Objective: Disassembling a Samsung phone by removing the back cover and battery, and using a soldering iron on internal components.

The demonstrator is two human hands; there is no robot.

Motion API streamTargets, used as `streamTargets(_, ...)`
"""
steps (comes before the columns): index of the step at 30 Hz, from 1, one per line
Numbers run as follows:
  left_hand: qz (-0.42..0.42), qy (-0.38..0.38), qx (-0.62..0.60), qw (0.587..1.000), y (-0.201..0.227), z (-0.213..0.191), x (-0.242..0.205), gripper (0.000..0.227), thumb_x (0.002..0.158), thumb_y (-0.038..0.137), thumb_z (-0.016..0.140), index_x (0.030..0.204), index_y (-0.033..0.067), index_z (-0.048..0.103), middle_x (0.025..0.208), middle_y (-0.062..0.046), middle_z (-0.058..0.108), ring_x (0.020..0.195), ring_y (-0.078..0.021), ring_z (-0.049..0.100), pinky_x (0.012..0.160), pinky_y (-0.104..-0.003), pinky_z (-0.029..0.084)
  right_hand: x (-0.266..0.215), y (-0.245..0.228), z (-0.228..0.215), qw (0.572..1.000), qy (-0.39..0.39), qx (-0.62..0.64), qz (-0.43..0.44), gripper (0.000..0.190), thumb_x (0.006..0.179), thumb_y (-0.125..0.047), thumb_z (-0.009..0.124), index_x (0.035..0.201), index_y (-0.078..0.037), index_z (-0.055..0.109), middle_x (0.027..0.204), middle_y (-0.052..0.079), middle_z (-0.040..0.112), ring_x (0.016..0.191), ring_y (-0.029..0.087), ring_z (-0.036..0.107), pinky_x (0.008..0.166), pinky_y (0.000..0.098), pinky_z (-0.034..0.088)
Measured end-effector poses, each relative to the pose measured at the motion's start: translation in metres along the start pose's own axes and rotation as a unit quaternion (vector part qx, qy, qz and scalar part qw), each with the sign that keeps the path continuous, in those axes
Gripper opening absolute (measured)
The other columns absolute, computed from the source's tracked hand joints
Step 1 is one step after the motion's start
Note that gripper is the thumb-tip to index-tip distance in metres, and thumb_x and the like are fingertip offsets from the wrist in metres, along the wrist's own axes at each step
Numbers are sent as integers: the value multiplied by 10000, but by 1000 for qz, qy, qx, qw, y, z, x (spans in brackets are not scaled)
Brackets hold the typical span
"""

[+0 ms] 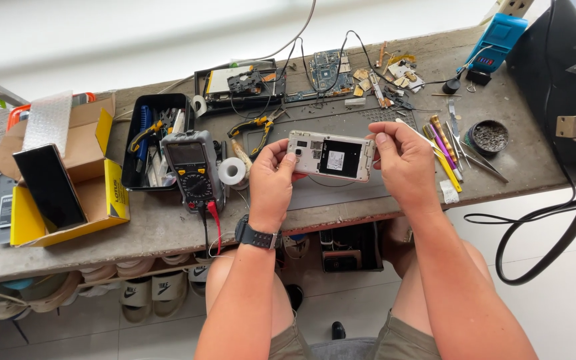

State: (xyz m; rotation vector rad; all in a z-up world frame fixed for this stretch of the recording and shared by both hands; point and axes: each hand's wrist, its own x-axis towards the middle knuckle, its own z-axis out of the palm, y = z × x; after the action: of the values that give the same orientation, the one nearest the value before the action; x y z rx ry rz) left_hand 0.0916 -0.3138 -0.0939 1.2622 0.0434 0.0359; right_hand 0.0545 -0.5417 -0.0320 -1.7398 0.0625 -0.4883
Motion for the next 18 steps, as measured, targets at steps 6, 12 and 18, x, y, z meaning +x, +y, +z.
streamTargets(6,8,2,-4,1000,10,3,-2,303,1112,42,611,1407,-24,631,1105,-132,711,968,-145,713,772,-380,723,-2,18,-3,999,-33,1,12,214,1111,-9,632,1297,-9,739,976,167,766,786,156,725,662,325,666)
streamTargets(12,0,-8,7,1000,6,3,-2,324,1111,45,603,1427,-23,619,1134,-138,709,948,-147,720,762,-370,727,-3,15,-5,999,-32,5,28,226,1120,-18,624,1317,-30,734,944,125,741,804,114,702,666,305,660)
streamTargets(18,21,-67,74,995,15,4,-11,619,1048,-3,646,1630,25,438,1266,-240,658,931,-195,710,731,-439,749,-1,38,-14,998,-27,-38,32,234,1126,-32,594,1287,-63,762,934,88,726,837,84,647,662,304,626)
